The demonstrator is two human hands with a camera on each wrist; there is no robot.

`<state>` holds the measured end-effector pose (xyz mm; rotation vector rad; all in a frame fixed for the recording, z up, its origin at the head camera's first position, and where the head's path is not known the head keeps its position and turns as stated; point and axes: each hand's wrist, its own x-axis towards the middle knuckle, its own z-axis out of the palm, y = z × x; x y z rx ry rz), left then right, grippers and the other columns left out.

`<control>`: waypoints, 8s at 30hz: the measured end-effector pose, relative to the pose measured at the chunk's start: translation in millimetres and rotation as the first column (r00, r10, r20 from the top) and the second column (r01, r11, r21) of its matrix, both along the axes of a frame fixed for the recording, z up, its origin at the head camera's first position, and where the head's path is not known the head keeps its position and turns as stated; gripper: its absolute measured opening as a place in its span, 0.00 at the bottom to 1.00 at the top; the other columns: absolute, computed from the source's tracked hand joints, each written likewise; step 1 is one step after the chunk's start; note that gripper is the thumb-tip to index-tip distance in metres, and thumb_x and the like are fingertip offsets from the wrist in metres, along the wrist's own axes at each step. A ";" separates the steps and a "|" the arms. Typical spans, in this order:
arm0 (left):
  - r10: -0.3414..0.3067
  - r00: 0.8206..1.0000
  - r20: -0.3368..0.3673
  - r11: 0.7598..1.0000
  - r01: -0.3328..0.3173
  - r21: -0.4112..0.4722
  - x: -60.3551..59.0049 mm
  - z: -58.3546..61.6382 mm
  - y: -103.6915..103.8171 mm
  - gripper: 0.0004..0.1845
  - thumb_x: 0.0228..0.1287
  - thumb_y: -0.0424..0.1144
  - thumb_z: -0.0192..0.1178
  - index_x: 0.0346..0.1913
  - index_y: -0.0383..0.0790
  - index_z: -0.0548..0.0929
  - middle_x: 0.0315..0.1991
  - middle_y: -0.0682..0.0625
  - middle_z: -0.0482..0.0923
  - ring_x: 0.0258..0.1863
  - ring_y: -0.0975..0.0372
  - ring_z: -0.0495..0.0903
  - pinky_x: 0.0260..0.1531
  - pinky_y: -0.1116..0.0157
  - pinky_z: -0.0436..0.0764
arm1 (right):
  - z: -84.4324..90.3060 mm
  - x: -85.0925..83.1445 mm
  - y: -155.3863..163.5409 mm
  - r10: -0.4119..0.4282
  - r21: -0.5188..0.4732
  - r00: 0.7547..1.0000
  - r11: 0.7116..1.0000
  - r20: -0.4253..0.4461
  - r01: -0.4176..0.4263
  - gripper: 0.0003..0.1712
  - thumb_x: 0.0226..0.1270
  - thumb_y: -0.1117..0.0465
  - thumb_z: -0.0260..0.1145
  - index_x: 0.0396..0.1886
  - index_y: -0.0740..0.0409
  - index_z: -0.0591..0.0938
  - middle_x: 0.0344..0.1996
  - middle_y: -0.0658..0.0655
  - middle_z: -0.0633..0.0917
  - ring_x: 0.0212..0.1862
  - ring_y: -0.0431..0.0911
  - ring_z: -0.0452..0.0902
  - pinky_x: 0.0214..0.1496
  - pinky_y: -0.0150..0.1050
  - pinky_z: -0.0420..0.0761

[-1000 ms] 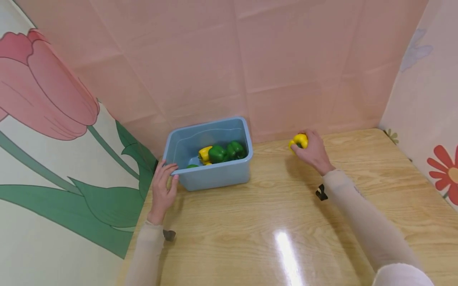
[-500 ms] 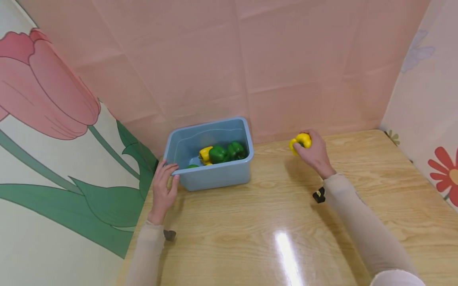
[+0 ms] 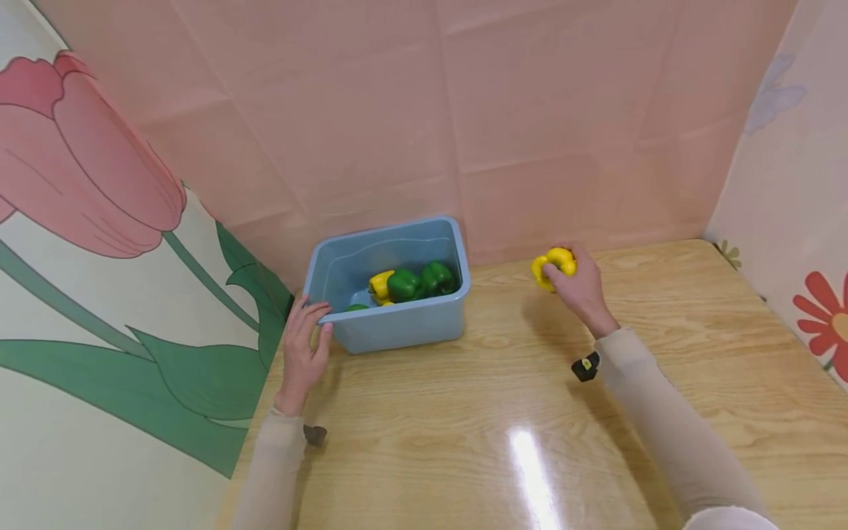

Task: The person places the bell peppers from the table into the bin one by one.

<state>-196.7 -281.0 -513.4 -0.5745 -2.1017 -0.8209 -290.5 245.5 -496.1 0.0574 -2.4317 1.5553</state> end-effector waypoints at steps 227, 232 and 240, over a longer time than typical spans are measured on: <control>-0.003 1.000 0.003 1.000 0.003 0.000 -0.8 3.0 -4.5 0.13 0.78 0.35 0.61 0.58 0.35 0.87 0.59 0.38 0.85 0.71 0.32 0.71 0.83 0.45 0.61 | 116.2 -27.6 -188.5 0.358 0.126 0.913 0.932 -0.197 -0.338 0.32 0.65 0.50 0.78 0.63 0.58 0.77 0.53 0.60 0.79 0.47 0.54 0.76 0.46 0.45 0.81; -0.004 1.000 0.009 1.000 0.004 0.001 -0.3 2.5 -5.3 0.13 0.78 0.35 0.60 0.58 0.35 0.87 0.59 0.38 0.84 0.72 0.32 0.71 0.84 0.45 0.61 | 114.5 -27.0 -190.3 0.359 0.140 0.912 0.931 -0.199 -0.336 0.33 0.65 0.50 0.78 0.63 0.58 0.77 0.54 0.60 0.80 0.49 0.54 0.76 0.47 0.47 0.81; -0.003 1.000 0.004 1.000 0.003 -0.003 -1.8 1.2 -5.9 0.13 0.78 0.35 0.61 0.58 0.35 0.87 0.59 0.38 0.85 0.73 0.32 0.70 0.84 0.45 0.60 | 107.8 -28.2 -195.3 0.367 0.181 0.907 0.925 -0.206 -0.333 0.34 0.64 0.48 0.79 0.63 0.57 0.77 0.53 0.59 0.80 0.48 0.53 0.77 0.47 0.47 0.82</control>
